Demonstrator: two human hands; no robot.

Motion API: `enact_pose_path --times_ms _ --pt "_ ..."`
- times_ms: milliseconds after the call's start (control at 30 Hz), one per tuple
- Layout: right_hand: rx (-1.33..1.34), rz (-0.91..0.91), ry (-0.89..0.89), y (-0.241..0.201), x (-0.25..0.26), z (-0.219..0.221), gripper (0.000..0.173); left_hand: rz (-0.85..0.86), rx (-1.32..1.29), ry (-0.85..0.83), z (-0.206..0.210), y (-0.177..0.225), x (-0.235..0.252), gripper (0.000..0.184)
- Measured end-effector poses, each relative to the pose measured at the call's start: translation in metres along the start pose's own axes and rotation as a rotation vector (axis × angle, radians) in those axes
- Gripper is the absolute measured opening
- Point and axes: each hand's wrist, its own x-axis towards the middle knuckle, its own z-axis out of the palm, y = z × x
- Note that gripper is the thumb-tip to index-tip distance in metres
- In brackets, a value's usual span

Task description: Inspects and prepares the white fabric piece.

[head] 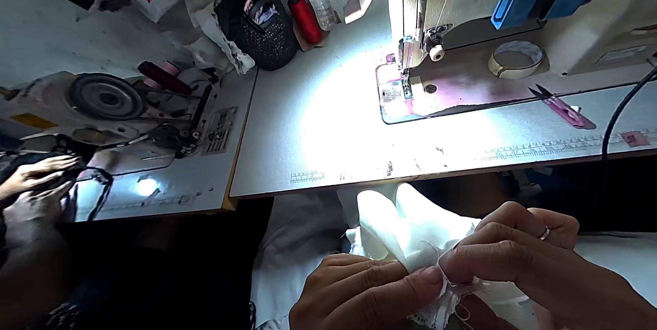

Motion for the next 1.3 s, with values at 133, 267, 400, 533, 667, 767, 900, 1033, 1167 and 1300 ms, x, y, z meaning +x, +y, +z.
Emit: enact_pose_path --times_ms 133,267,400,533,667,767,900,1033,1167,1300 --pt "0.132 0.005 -0.064 0.005 0.003 -0.006 0.010 -0.016 -0.062 0.001 0.001 0.000 0.001 0.008" --pt "0.158 -0.006 -0.054 0.009 0.004 -0.006 0.007 -0.024 -0.093 0.003 0.003 0.000 0.001 0.007" --pt "0.248 0.017 -0.056 0.012 0.006 -0.004 0.006 -0.095 -0.246 0.027 0.005 -0.001 0.003 0.010" --pt "0.306 0.044 -0.077 0.014 0.008 -0.004 0.007 -0.129 -0.303 0.045 0.006 -0.004 0.001 0.010" --pt "0.306 0.059 -0.098 0.012 0.010 -0.005 0.010 -0.146 -0.313 0.042 0.005 -0.004 0.001 0.009" --pt "0.315 0.053 -0.098 0.012 0.011 -0.004 0.010 -0.174 -0.397 0.030 0.004 -0.004 0.001 0.010" --pt "0.339 0.053 -0.090 0.012 0.012 -0.003 0.011 -0.223 -0.505 0.045 0.005 -0.005 0.002 0.011" --pt "0.257 0.038 -0.058 0.008 0.011 -0.003 0.010 -0.218 -0.505 0.056 0.006 -0.003 0.002 0.012" --pt "0.208 0.009 -0.017 0.007 0.010 -0.003 0.008 -0.183 -0.422 0.058 0.006 -0.002 0.002 0.011" --pt "0.197 0.008 0.010 0.007 0.009 -0.002 0.007 -0.178 -0.383 0.057 0.005 -0.002 0.003 0.011"
